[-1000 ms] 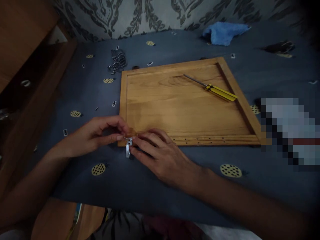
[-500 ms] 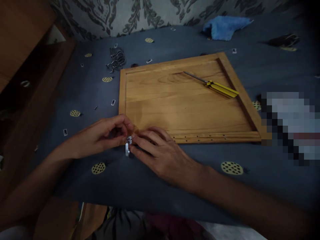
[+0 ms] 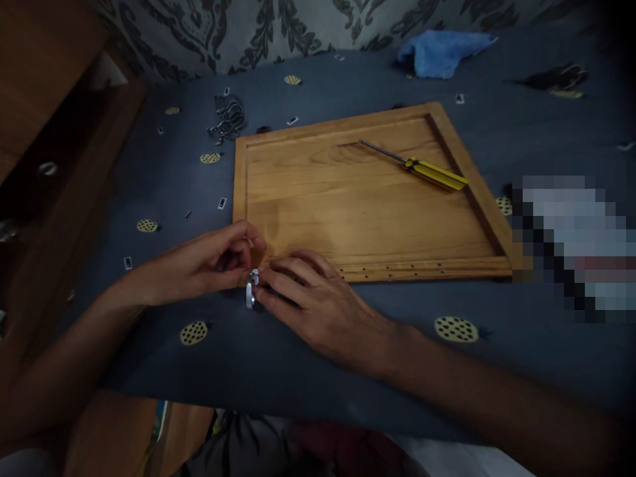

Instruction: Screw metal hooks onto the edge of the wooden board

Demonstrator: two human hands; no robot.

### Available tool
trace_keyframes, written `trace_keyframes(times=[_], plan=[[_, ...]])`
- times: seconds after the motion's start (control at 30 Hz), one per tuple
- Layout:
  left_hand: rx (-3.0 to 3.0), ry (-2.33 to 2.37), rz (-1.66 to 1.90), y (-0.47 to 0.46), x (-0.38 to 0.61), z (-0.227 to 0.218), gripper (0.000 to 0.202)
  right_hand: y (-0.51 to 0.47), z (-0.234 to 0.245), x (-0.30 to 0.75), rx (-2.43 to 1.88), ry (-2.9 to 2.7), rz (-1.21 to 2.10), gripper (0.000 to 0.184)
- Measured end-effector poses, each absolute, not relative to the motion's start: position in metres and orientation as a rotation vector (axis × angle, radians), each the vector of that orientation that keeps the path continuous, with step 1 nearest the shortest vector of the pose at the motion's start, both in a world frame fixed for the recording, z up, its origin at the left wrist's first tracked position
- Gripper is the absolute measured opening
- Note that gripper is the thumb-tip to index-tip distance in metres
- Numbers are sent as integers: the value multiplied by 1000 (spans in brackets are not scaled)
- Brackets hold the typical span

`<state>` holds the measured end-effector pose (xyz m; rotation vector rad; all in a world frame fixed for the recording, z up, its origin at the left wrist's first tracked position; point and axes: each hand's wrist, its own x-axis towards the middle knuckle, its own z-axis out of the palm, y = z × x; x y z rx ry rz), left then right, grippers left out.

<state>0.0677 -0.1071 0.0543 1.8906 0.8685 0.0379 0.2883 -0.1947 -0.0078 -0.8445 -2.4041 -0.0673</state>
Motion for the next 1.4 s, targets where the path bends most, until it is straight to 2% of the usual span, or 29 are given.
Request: trace_keyframes(times=[0.27,0.47,0.63,1.07,1.13,1.27,1.4], plan=[[1871,867,45,-108,68,56,28,-195,-9,287,-830,-2369,-73,30],[1823,867,55,-108,71,58,26,-195,-9,288,-829,-2386,-85,24],[1824,878,60,-108,72,58,25,-194,-8,286,-825,-2373,-94,30],[1860,899,171,-113,60,62,26,-195,-8,289,-840,-2423,-81,32],[1967,943,249,-121,52,63,32,-194,-7,289,-839,-2430,-71,30],[2173,968,340,-140,42,54,58,-194,-8,289,-825,-2435,-56,25],[2278,944,361,-151,42,38,61,-195,-8,289,-839,-2457,-44,26]])
